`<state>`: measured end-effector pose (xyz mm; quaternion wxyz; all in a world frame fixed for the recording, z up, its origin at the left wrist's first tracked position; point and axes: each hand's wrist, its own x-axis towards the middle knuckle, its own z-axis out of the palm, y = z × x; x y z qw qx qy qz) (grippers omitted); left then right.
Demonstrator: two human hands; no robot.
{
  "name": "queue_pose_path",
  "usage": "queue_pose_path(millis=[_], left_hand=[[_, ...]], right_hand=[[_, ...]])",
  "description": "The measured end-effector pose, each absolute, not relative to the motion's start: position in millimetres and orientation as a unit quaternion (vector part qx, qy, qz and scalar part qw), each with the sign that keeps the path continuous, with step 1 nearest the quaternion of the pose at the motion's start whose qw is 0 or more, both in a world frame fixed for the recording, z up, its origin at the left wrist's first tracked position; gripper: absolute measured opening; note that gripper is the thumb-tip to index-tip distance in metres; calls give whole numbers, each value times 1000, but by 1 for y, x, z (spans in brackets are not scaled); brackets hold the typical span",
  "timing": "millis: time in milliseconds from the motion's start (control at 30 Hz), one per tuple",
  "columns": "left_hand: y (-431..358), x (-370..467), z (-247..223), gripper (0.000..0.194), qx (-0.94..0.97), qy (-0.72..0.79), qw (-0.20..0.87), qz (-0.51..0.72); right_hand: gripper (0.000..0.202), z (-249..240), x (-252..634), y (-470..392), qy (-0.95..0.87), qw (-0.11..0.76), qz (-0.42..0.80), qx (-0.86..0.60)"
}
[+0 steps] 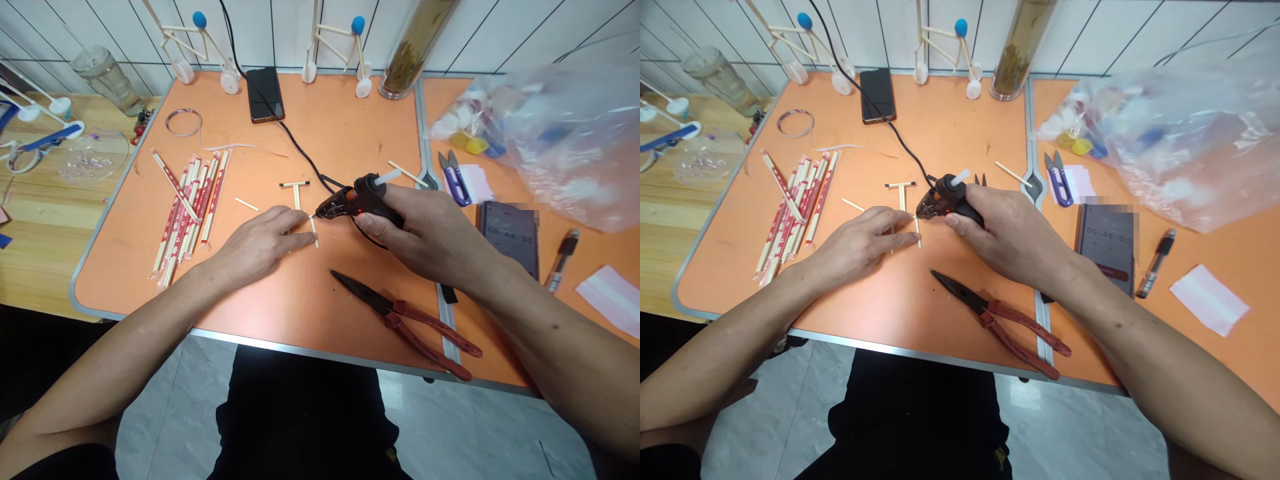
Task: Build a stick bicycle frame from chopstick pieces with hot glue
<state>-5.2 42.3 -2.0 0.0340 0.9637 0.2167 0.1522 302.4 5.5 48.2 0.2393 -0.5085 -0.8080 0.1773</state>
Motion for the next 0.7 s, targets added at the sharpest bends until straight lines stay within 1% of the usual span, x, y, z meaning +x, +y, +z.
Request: queue_pose_path(millis=[533, 700], left_hand=[[43, -5, -3, 53, 964, 213, 35, 158], [43, -5, -3, 54, 964, 211, 34, 157]], right_hand=[[28, 48, 304, 5, -812, 233, 164, -509], [38, 50, 305, 6, -809, 238, 162, -512]])
